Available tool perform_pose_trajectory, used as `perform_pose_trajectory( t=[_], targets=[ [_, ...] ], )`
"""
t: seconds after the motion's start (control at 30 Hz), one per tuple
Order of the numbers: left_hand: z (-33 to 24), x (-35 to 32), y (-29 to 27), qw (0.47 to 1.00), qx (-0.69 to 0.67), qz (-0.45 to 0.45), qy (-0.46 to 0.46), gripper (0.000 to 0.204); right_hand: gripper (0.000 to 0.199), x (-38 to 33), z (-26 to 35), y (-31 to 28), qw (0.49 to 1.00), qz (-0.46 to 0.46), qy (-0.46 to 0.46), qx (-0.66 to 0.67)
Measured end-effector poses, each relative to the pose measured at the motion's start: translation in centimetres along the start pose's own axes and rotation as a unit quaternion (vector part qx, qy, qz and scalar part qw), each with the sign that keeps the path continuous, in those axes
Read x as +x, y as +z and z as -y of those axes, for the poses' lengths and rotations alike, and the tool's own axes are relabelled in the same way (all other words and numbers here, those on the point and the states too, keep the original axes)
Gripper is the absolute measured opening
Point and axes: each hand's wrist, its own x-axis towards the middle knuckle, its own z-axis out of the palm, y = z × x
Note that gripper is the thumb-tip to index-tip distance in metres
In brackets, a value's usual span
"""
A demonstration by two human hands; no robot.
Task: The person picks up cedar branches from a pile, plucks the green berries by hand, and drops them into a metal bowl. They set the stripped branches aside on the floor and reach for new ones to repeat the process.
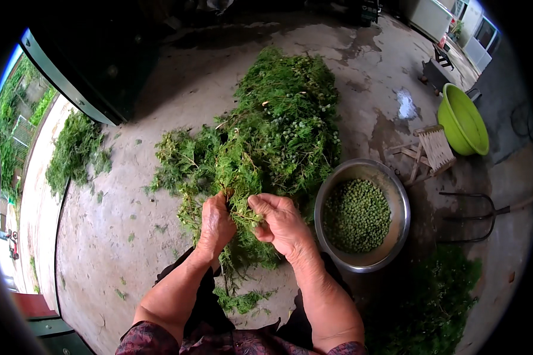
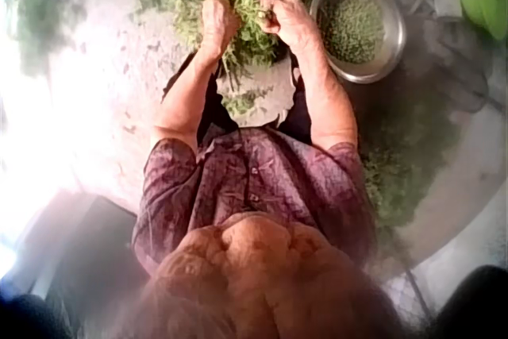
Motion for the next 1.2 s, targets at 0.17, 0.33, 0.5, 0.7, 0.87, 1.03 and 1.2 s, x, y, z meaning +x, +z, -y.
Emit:
perform_pose_trajectory(
  t=[0.17,0.33,0.5,0.7,0.87,1.03,1.2],
  targets=[
    [0.9,0.2,0.1,0.997,0.063,-0.030,0.043,0.032,0.018,0.1,-0.1,-0.3,0.992,0.082,0.033,0.091],
    [0.9,0.5,-0.7,0.995,0.092,-0.019,0.017,0.037,0.022,0.4,-0.1,-1.2,0.993,0.115,-0.007,0.023],
    [1.1,0.6,-1.0,0.996,0.082,-0.008,0.017,0.042,0.023,0.3,0.0,-0.3,0.998,0.058,0.003,0.034],
    [0.8,0.7,-1.2,0.997,0.065,-0.026,-0.011,0.039,0.023,0.0,0.1,-0.4,0.994,0.099,-0.002,0.037],
    [0.9,1.0,-1.4,1.000,-0.007,0.010,-0.014,0.037,0.020,0.2,-0.1,-0.5,0.999,0.053,-0.008,0.003],
    [-0.9,1.3,-3.6,0.936,-0.277,0.182,-0.121,0.058,0.018,0.8,0.4,-1.5,0.996,0.032,-0.083,0.002],
    [-0.7,0.9,-3.4,0.863,-0.433,0.198,-0.166,0.036,0.016,1.1,0.0,-1.6,0.993,-0.004,-0.120,-0.003]
  ],
)
